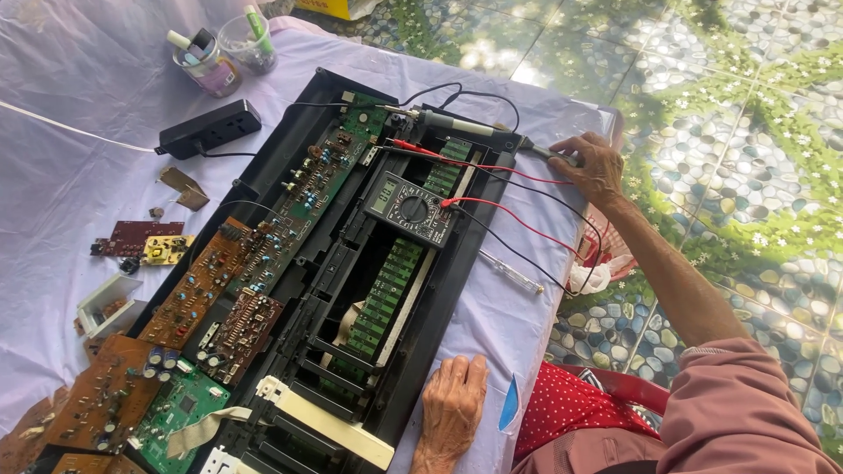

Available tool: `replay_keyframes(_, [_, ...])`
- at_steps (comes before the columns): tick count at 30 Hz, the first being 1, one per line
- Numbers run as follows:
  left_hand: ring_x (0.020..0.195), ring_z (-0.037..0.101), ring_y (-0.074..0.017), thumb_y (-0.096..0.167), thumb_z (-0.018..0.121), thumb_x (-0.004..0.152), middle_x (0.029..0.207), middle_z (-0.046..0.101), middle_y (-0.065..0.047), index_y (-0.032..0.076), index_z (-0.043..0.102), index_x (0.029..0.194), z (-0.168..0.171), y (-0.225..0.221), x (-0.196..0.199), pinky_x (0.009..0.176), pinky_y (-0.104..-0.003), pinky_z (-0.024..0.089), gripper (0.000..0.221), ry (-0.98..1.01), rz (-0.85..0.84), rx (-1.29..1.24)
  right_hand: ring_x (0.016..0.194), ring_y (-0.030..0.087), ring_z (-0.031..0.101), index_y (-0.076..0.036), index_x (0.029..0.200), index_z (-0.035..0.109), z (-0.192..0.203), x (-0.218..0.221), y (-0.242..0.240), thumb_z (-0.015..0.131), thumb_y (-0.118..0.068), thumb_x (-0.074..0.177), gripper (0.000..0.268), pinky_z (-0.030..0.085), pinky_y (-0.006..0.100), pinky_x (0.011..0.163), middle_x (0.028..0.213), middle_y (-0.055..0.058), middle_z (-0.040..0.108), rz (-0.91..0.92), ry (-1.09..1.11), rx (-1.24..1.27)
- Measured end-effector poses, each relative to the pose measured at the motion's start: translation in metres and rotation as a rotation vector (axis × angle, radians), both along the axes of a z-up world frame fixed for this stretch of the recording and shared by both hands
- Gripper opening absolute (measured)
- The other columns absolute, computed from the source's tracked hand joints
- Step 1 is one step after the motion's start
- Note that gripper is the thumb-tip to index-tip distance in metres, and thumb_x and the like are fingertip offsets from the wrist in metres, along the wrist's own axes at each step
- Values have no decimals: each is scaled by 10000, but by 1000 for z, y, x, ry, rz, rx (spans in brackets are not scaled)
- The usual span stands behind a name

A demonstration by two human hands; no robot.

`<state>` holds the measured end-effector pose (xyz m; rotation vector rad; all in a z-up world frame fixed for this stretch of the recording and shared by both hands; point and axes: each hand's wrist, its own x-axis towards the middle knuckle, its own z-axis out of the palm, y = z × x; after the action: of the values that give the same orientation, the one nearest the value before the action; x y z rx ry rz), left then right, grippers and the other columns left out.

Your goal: Repairing an electronic keyboard by soldering components on circuit boards and testing with a multimeter

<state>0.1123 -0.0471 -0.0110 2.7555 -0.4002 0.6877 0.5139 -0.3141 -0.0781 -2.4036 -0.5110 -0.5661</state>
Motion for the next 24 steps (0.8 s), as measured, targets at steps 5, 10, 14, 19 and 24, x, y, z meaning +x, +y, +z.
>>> replay_keyframes(5, [672,498,-185,71,588,1014,811,510,-39,74,641,1066,7,1,3,549,-305,477,74,7,-6,4,874,232,627,-227,1123,796,6,3,4,798,-366,970,207,459,373,706,998,56,654,-7,-38,0])
replay_keyframes(10, [662,485,-181,39,602,999,798,497,-37,77,628,1042,3,-3,-2,549,-306,478,63,11,-14,2,760,226,625,-183,1102,743,9,0,-5,806,-299,929,218,478,386,645,966,67,672,18,152,-55])
replay_keyframes(14, [659,488,-181,100,584,1038,798,506,-39,75,620,1018,0,-4,1,532,-309,461,48,-2,-8,-10,859,256,634,-190,1092,725,21,9,-5,792,-348,908,252,464,432,715,1007,79,686,-12,296,-77])
replay_keyframes(19, [658,495,-185,-40,582,953,779,504,-42,84,590,927,3,-6,-1,527,-309,468,126,-29,-17,-47,917,262,672,-215,1062,757,22,7,-6,735,-443,873,296,443,424,854,962,43,747,-89,347,-70])
replay_keyframes(24, [652,487,-174,-55,576,933,774,502,-41,82,583,922,0,-3,-1,502,-295,459,137,-44,-2,-19,892,219,685,-233,1174,747,12,6,-4,811,-459,907,355,448,375,818,1006,62,727,-54,205,-28])
